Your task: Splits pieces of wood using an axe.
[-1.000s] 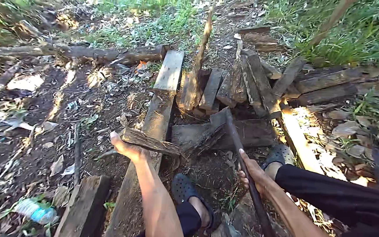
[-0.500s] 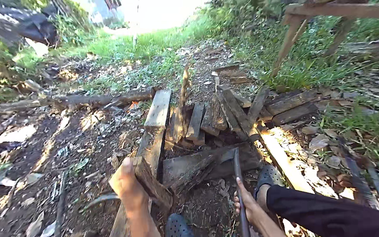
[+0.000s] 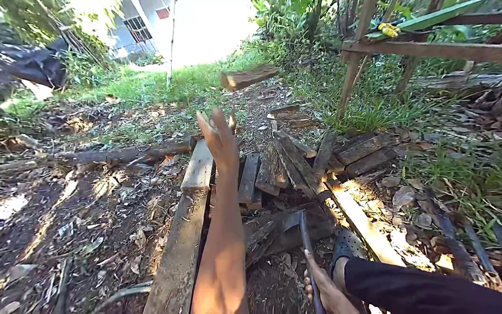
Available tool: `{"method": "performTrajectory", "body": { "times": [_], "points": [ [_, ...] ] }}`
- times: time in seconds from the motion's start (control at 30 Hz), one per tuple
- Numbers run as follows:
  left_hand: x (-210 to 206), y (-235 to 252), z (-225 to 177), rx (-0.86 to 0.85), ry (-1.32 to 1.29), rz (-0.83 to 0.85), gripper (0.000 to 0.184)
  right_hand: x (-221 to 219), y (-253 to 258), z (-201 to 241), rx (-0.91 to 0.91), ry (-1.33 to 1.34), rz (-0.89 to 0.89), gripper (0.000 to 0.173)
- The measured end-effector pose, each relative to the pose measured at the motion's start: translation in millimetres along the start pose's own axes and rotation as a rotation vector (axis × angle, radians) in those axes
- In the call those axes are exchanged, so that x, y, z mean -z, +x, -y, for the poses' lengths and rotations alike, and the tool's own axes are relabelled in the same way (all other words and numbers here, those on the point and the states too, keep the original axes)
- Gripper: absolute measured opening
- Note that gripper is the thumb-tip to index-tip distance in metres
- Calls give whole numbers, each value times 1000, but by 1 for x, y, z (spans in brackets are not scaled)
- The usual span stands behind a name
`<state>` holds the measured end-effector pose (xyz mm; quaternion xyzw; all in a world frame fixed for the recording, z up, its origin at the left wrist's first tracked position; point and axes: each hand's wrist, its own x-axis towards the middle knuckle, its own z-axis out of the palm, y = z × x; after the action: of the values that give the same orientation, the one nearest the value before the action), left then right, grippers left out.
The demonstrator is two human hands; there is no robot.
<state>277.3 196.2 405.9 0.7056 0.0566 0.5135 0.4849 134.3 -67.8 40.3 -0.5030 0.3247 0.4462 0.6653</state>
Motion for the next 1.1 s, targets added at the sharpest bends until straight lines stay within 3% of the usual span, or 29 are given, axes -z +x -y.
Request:
{"method": "performTrajectory", "body": {
  "times": [0.1,0.2,0.27,0.37,0.43,0.47,0.57,0.63,0.77,0.93,1.1],
  "points": [
    [49,-96,78,265,259,133,82,3,7,-6,-21,5,0,68],
    [109,-213,154,637,424,-27,75,8,9,-4,-33,-12,-1,67],
    [143,-282,163,893,577,-103,63,12,9,-4,-37,-25,12,67],
    [170,-368,163,1118,638,-347,39,12,5,-6,-47,-39,8,66],
    [168,-405,173,1225,489,-556,38,9,5,-5,-50,-30,-1,67],
    [164,-415,175,1292,361,-662,46,9,4,-6,-52,-24,-5,68],
    [156,-413,172,1437,-8,-878,81,12,5,-4,-63,-10,-11,68],
    [162,-404,179,1447,-113,-901,89,13,4,-3,-76,-13,-17,68],
    [175,-385,204,1427,-241,-935,76,21,8,-1,-90,-15,-20,69],
    [188,-367,209,1454,-279,-970,75,19,9,-1,-118,39,-4,68],
    [181,-332,185,1202,-89,-837,50,10,5,-2,-90,39,-21,68]
  ]
}}
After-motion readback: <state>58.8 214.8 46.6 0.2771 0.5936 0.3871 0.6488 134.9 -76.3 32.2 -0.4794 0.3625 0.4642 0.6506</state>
